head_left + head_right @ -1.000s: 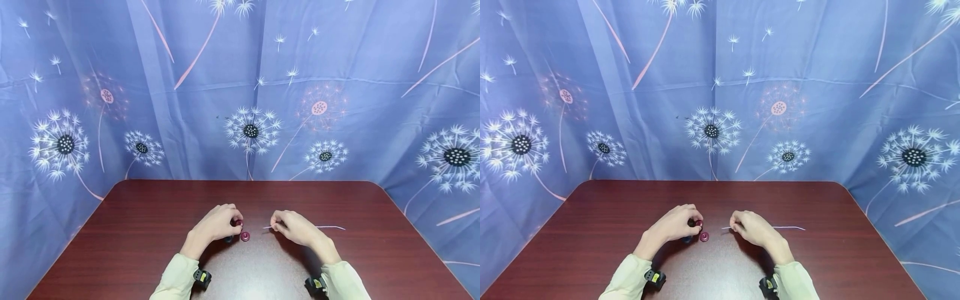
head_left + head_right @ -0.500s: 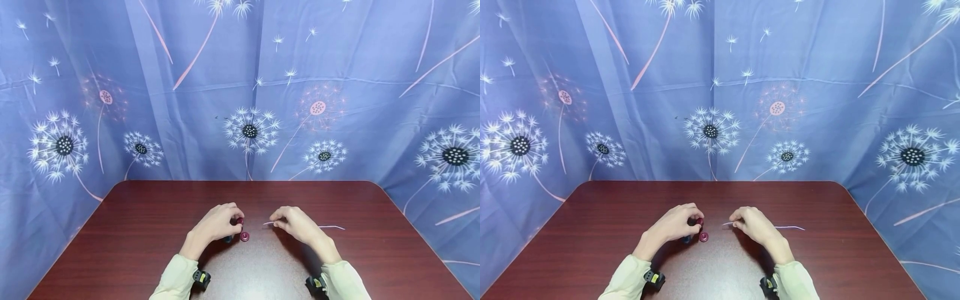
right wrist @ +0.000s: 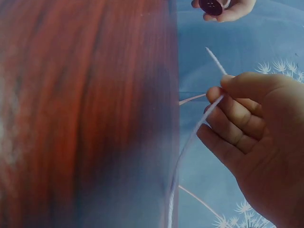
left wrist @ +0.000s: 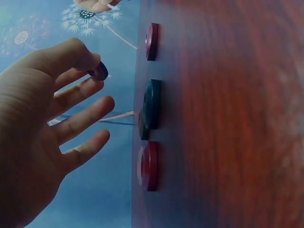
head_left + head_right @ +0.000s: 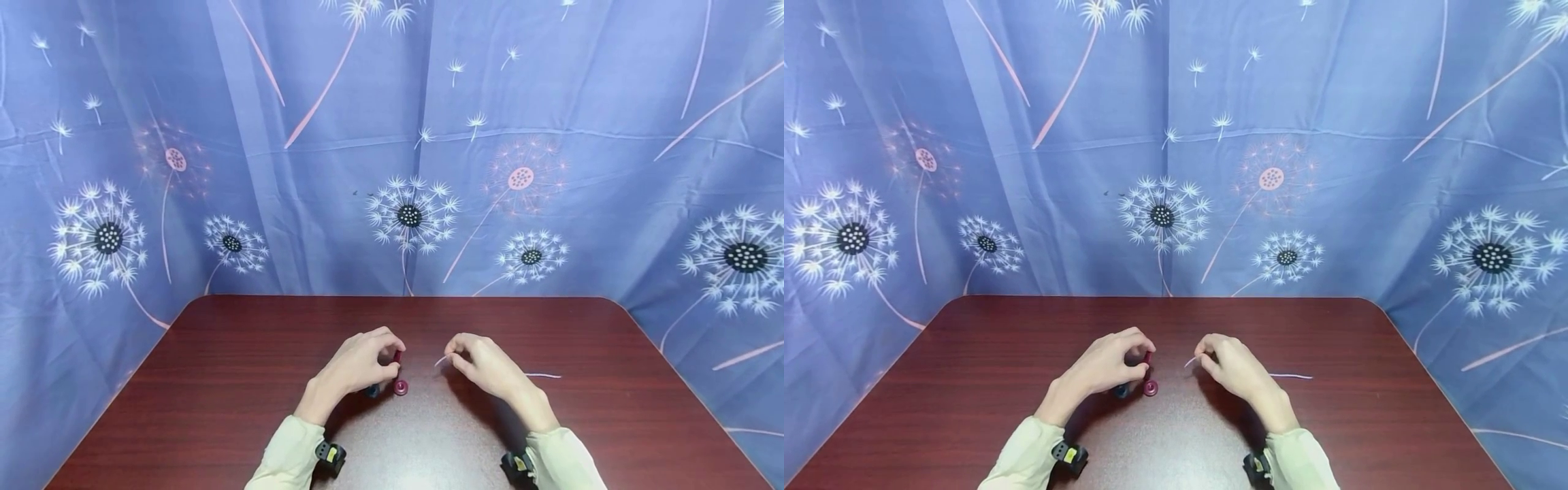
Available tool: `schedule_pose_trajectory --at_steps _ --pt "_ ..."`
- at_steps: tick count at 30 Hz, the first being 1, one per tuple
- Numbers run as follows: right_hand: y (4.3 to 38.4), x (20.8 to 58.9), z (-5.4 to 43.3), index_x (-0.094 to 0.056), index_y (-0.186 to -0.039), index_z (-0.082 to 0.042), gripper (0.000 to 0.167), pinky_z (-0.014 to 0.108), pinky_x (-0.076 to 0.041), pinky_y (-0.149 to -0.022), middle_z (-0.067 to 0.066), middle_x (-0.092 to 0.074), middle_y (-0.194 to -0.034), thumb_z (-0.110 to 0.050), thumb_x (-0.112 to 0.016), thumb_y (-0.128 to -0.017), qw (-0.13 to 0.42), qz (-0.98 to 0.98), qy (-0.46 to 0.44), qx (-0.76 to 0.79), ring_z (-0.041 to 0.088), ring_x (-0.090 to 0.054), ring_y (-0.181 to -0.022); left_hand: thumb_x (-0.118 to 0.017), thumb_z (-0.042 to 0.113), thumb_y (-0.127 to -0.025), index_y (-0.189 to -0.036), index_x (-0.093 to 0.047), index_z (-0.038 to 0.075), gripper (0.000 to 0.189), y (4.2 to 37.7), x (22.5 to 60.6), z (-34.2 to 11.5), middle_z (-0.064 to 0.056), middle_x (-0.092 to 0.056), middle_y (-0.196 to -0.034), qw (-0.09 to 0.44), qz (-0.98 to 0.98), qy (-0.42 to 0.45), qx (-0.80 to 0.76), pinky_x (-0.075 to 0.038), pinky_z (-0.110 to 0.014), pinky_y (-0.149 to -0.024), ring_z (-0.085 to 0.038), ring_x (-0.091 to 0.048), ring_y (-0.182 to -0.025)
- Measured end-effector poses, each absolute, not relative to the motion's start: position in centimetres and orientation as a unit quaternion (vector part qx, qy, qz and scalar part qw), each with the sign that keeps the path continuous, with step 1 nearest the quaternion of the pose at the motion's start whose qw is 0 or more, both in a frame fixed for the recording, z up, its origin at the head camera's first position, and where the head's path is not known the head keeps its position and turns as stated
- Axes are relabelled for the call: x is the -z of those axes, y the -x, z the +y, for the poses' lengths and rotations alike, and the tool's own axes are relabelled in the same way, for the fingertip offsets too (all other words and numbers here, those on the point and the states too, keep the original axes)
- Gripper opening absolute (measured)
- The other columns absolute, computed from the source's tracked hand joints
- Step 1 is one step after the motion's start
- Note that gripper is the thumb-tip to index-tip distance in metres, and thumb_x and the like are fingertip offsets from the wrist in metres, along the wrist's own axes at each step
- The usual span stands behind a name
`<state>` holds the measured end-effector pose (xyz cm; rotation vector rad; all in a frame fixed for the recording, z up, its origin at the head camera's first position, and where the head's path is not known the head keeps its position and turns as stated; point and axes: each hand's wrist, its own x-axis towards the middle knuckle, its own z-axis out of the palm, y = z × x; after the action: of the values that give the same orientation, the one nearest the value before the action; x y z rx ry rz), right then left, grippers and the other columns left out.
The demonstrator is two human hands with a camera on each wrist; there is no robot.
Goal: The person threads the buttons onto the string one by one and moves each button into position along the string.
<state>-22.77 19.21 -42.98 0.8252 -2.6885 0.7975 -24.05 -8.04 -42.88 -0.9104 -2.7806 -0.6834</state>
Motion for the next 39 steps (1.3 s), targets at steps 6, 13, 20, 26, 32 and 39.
schedule_pose_trajectory --at_steps 6,13,20,26,32,39 --pt "22.7 43.0 19.2 -0.069 -0.089 -0.015 0.006 0.025 -0.051 -0.072 -0.012 -0.064 -0.080 -0.010 -0.069 -0.090 0.120 -0.910 -0.280 -0.282 0.000 -0.058 -0.076 -0.068 0.028 -0.085 -0.113 -0.068 0.028 0.029 24.0 42.7 -7.7 0.015 -0.071 -0.097 0.054 -0.917 0.290 0.269 -0.052 -0.030 -0.080 0.002 -0.063 -0.086" --pt "22.8 42.6 19.2 -0.070 -0.088 -0.017 0.004 0.027 -0.053 -0.073 -0.014 -0.066 -0.081 -0.017 -0.069 -0.092 0.126 -0.903 -0.288 -0.293 -0.001 -0.060 -0.077 -0.069 0.027 -0.087 -0.117 -0.068 0.026 0.030 24.1 42.7 -7.5 0.016 -0.070 -0.091 0.035 -0.906 0.274 0.321 -0.051 -0.030 -0.082 0.002 -0.064 -0.086" --pt "22.6 42.5 19.1 -0.070 -0.089 -0.018 0.004 0.027 -0.054 -0.073 -0.013 -0.067 -0.083 -0.017 -0.068 -0.093 0.141 -0.896 -0.290 -0.306 -0.002 -0.061 -0.078 -0.071 0.025 -0.087 -0.115 -0.068 0.031 0.029 24.0 42.6 -7.3 0.015 -0.070 -0.097 0.031 -0.894 0.276 0.351 -0.050 -0.028 -0.081 0.000 -0.064 -0.091" --pt "22.5 42.3 18.9 -0.071 -0.090 -0.019 0.005 0.033 -0.056 -0.072 -0.011 -0.068 -0.083 -0.014 -0.070 -0.091 0.144 -0.890 -0.284 -0.325 -0.002 -0.060 -0.076 -0.072 0.025 -0.088 -0.116 -0.068 0.032 0.029 23.8 42.3 -7.2 0.013 -0.070 -0.102 0.023 -0.895 0.274 0.352 -0.051 -0.029 -0.082 -0.004 -0.064 -0.095" --pt "22.4 42.0 18.8 -0.072 -0.090 -0.019 0.003 0.032 -0.056 -0.070 -0.014 -0.066 -0.082 -0.017 -0.070 -0.092 0.153 -0.887 -0.281 -0.332 -0.003 -0.059 -0.075 -0.072 0.023 -0.088 -0.115 -0.068 0.032 0.028 23.9 42.4 -7.1 0.015 -0.071 -0.098 0.013 -0.882 0.278 0.380 -0.052 -0.030 -0.082 -0.002 -0.066 -0.090" --pt "22.2 41.5 18.4 -0.072 -0.092 -0.018 0.003 0.032 -0.056 -0.068 -0.014 -0.066 -0.081 -0.017 -0.070 -0.092 0.154 -0.876 -0.293 -0.350 -0.003 -0.059 -0.073 -0.072 0.021 -0.089 -0.116 -0.068 0.029 0.029 24.1 42.7 -7.0 0.014 -0.072 -0.097 0.008 -0.864 0.289 0.412 -0.052 -0.027 -0.080 0.000 -0.067 -0.086"
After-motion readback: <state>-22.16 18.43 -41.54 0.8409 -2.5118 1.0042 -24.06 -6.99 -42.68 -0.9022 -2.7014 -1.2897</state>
